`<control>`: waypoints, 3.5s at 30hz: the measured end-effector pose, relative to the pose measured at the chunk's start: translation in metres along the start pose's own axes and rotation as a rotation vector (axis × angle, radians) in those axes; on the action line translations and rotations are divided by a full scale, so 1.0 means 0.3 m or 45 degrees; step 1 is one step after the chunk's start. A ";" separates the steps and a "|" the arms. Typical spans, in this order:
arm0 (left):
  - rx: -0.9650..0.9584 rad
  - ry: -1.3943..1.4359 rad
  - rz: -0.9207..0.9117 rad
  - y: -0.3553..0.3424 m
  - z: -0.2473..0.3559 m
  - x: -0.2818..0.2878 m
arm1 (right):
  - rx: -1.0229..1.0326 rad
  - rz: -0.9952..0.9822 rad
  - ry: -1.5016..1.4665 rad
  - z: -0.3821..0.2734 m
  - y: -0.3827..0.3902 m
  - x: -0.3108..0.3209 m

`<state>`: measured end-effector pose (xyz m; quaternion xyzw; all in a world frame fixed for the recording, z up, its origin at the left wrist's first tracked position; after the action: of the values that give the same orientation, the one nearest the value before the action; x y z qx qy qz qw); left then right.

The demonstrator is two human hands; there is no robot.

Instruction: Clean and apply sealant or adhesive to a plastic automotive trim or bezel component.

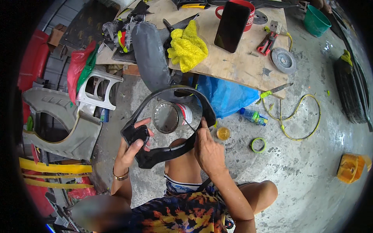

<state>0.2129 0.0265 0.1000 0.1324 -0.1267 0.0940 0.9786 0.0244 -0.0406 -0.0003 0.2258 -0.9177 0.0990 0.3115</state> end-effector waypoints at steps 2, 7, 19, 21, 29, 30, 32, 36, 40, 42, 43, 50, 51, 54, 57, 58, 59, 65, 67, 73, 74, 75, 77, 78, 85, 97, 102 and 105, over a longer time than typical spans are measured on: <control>-0.022 0.022 0.005 -0.003 0.003 0.000 | 0.080 0.033 0.001 -0.022 0.010 0.020; 0.083 -0.110 0.051 -0.024 0.050 0.055 | -0.002 -0.108 -0.175 -0.057 0.079 0.093; 0.154 -0.833 -0.768 -0.338 0.202 -0.041 | -0.044 -0.222 -0.097 -0.099 0.132 0.188; 0.216 -0.969 -0.949 -0.348 0.203 -0.110 | -0.024 -0.267 -0.035 -0.121 0.127 0.160; -0.053 -1.093 -1.323 -0.344 0.275 -0.429 | 0.011 -0.390 0.100 -0.083 0.095 0.083; -0.056 -1.095 -1.328 -0.350 0.277 -0.442 | 0.000 -0.434 0.062 -0.076 0.098 0.062; -0.071 -1.290 -1.254 -0.380 0.273 -0.442 | -0.032 -0.476 0.053 -0.074 0.100 0.035; 0.010 -1.268 -1.254 -0.402 0.250 -0.448 | 0.000 -0.471 -0.025 -0.075 0.108 0.005; 0.061 -1.185 -1.272 -0.392 0.249 -0.444 | -0.003 -0.475 -0.086 -0.063 0.100 0.002; -0.002 -1.220 -1.203 -0.401 0.260 -0.434 | -0.003 -0.482 -0.123 -0.070 0.097 0.006; -0.001 -1.203 -1.204 -0.403 0.257 -0.432 | -0.002 -0.483 -0.124 -0.070 0.097 0.003; 0.045 -1.155 -1.240 -0.409 0.245 -0.427 | 0.042 -0.461 -0.160 -0.065 0.093 -0.015; 0.045 -1.156 -1.239 -0.416 0.241 -0.425 | 0.045 -0.441 -0.177 -0.064 0.091 -0.014; 0.026 -1.080 -1.275 -0.429 0.231 -0.426 | 0.083 -0.400 -0.126 -0.065 0.097 -0.014; 0.036 -1.011 -1.301 -0.440 0.223 -0.417 | 0.060 -0.328 0.053 -0.078 0.097 0.000; 0.083 -1.015 -1.268 -0.456 0.209 -0.402 | 0.062 -0.326 0.051 -0.071 0.101 -0.003; 0.131 -1.018 -1.235 -0.470 0.195 -0.389 | 0.073 -0.275 -0.018 -0.061 0.103 0.005; 0.153 -1.009 -1.166 -0.458 0.207 -0.350 | 0.118 -0.371 -0.084 -0.083 0.092 0.035; 0.124 -0.989 -1.195 -0.456 0.213 -0.364 | 0.134 -0.478 0.010 -0.089 0.084 0.021; 0.060 -0.971 -1.264 -0.444 0.224 -0.390 | 0.301 -0.504 0.008 -0.117 0.047 0.000; 0.069 -0.976 -1.257 -0.441 0.225 -0.389 | 0.310 -0.517 -0.016 -0.112 0.046 -0.004; 0.072 -0.978 -1.254 -0.444 0.220 -0.386 | 0.324 -0.530 -0.039 -0.115 0.043 -0.010; 0.027 -0.956 -1.282 -0.450 0.211 -0.395 | 0.305 -0.564 -0.084 -0.125 0.025 -0.019; 0.027 -0.957 -1.282 -0.452 0.207 -0.396 | 0.280 -0.595 -0.123 -0.127 0.022 -0.023; 0.070 -0.880 -1.233 -0.460 0.204 -0.360 | 0.230 -0.446 -0.166 -0.111 0.018 -0.029; 0.052 -1.072 -1.297 -0.423 0.227 -0.357 | 0.245 -0.350 0.069 -0.149 0.002 -0.029; -0.061 -1.082 -1.370 -0.441 0.230 -0.450 | 0.319 -0.520 0.141 -0.140 -0.063 -0.152; -0.108 -1.018 -1.397 -0.437 0.224 -0.454 | 0.327 -0.554 0.060 -0.140 -0.065 -0.158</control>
<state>0.0968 -0.1371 0.0946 0.1637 -0.3967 -0.4772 0.7669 0.0893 -0.0275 0.0043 0.4534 -0.8198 0.1508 0.3157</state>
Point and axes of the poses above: each hand's wrist, its own y-axis away from the middle knuckle, its own x-axis out of the back of the hand, z = x × y, the point moved 10 cm from there along -y, towards the middle knuckle, and after that the axes turned 1 degree about z, right-handed, at the moved point
